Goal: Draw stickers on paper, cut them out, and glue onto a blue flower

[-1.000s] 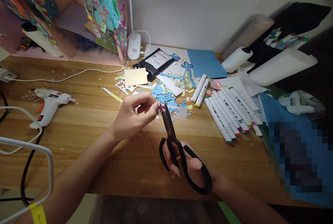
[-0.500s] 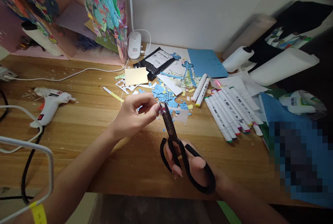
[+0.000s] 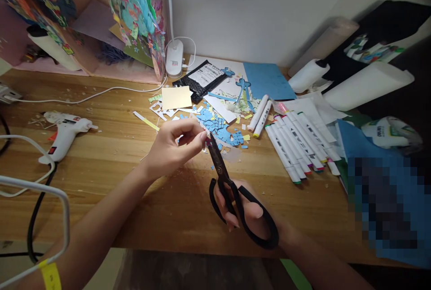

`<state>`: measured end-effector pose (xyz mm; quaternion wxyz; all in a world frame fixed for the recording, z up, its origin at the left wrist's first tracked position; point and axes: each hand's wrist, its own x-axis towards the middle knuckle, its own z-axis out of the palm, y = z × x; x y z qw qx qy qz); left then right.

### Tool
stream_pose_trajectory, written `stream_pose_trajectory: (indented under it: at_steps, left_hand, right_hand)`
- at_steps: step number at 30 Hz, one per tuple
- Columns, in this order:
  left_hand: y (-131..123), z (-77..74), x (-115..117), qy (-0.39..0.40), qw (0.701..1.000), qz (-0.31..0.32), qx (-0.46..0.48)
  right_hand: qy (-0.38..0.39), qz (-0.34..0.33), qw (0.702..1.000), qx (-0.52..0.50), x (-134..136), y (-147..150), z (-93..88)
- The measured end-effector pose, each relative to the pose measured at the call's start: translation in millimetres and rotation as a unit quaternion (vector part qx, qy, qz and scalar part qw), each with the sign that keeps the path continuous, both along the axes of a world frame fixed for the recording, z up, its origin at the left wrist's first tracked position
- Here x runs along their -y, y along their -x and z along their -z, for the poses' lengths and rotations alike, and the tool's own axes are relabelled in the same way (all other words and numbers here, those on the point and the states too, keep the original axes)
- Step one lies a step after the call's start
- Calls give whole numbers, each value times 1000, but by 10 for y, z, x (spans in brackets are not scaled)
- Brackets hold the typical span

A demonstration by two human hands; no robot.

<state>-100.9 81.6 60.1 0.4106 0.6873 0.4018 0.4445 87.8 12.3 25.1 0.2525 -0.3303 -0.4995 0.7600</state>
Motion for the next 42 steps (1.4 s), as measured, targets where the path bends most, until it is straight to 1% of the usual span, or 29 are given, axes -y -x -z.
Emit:
stream_pose_trajectory:
  at_steps: [3,8,13,19,25,30,34,37,42]
  left_hand:
    - [-17,-7,17,-52,997,-37,-39]
    - [-53,-3,45,-152,979,-86,-100]
    - [-87,0,61,-194,967,-110,-124]
    - [-98,4,70,-183,966,-122,-137]
    - [-104,16,82,-154,973,-123,-123]
    - [-135,17,99,-121,982,-122,-81]
    - [-150,17,103,-93,989,-108,-41]
    - [-157,14,107,-87,990,-108,-24]
    - [-168,25,124,-98,988,-118,-22]
  right_hand:
    - [-10,6,1000,16,8,-4,4]
    - [-20,16,999,24,13,-6,37]
    - [-23,20,999,22,18,-3,63]
    - [-50,23,997,44,3,-2,45]
    - [-67,22,996,50,-4,-1,28]
    - [-64,24,997,45,15,9,34]
    - [-64,20,997,44,15,13,26]
    - [-55,19,997,41,13,13,25]
    - [-47,24,998,32,17,12,26]
